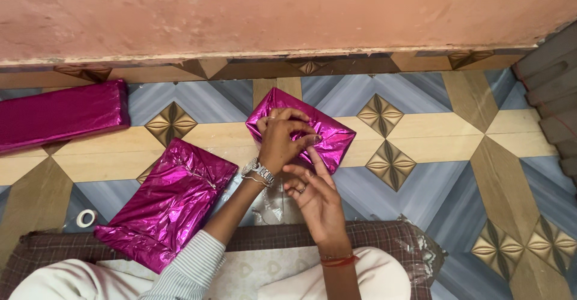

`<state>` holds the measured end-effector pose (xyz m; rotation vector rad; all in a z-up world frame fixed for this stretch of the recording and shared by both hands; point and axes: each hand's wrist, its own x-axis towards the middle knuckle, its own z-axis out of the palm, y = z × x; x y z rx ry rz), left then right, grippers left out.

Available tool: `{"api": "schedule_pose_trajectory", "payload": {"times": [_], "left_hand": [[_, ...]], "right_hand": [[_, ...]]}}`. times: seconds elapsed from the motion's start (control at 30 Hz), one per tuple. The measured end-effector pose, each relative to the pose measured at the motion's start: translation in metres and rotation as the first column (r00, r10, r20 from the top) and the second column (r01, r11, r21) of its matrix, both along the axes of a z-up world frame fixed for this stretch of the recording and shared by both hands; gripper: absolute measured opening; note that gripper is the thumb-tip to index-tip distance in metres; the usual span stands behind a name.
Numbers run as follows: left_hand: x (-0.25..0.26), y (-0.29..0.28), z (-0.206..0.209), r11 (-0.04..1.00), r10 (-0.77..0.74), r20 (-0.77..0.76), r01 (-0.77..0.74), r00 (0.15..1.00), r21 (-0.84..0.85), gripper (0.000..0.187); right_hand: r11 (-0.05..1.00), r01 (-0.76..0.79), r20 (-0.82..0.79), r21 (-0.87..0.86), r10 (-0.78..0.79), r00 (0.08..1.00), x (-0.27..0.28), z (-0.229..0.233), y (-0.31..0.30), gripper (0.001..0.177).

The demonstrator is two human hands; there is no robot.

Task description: The person sits on a mat and wraps rectangular boxes with shiny pink wrapping paper. They fold the paper edges, smooth the surface, and secure the folds with clear tape. The wrapped boxes are placed on the floor beside them.

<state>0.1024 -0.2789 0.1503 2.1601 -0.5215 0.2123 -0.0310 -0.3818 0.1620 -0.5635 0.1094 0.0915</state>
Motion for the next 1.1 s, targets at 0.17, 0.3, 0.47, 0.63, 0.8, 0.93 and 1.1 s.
{"api": "schedule_pose_trajectory", "payload": {"times": [0.17,0.3,0.47,0.63,0.8,0.93,1.1], "left_hand": [[-0.003,0.000,-0.003,1.000,0.025,0.025,-0.025,0.999,-0.006,0.020],[-0.003,-0.002,0.005,0.998,0.053,-0.082,-0.052,0.995,0.017,0.030],[0.000,-0.004,0.013,0.992,0.070,-0.175,-0.049,0.982,0.117,0.038],[0.007,-0.006,0.003,0.995,0.045,-0.115,-0.034,0.992,0.094,0.035],[0.017,-0.005,-0.016,0.997,0.006,-0.097,0.002,0.995,0.080,0.032],[0.020,-0.006,-0.022,0.997,0.017,-0.102,-0.009,0.995,0.076,0.033],[0.019,-0.007,-0.019,0.997,0.034,-0.083,-0.028,0.996,0.076,0.032]], "right_hand": [[1.000,0.005,-0.020,0.013,-0.005,1.000,-0.001,-0.003,-0.001,0.074],[0.999,0.018,-0.041,0.037,-0.017,0.999,-0.002,-0.003,-0.001,0.072],[0.995,0.022,-0.052,0.099,-0.017,0.999,-0.004,-0.002,0.000,0.067],[0.994,0.072,-0.161,0.081,-0.059,0.985,-0.012,0.001,0.006,0.061],[0.544,0.268,0.027,-0.795,-0.409,0.912,-0.018,0.011,0.002,0.035],[-0.346,0.410,0.501,-0.844,-0.237,0.832,-0.005,0.024,-0.018,0.026],[-0.411,0.497,0.582,-0.764,-0.108,0.806,0.015,0.020,-0.011,0.032]]}}
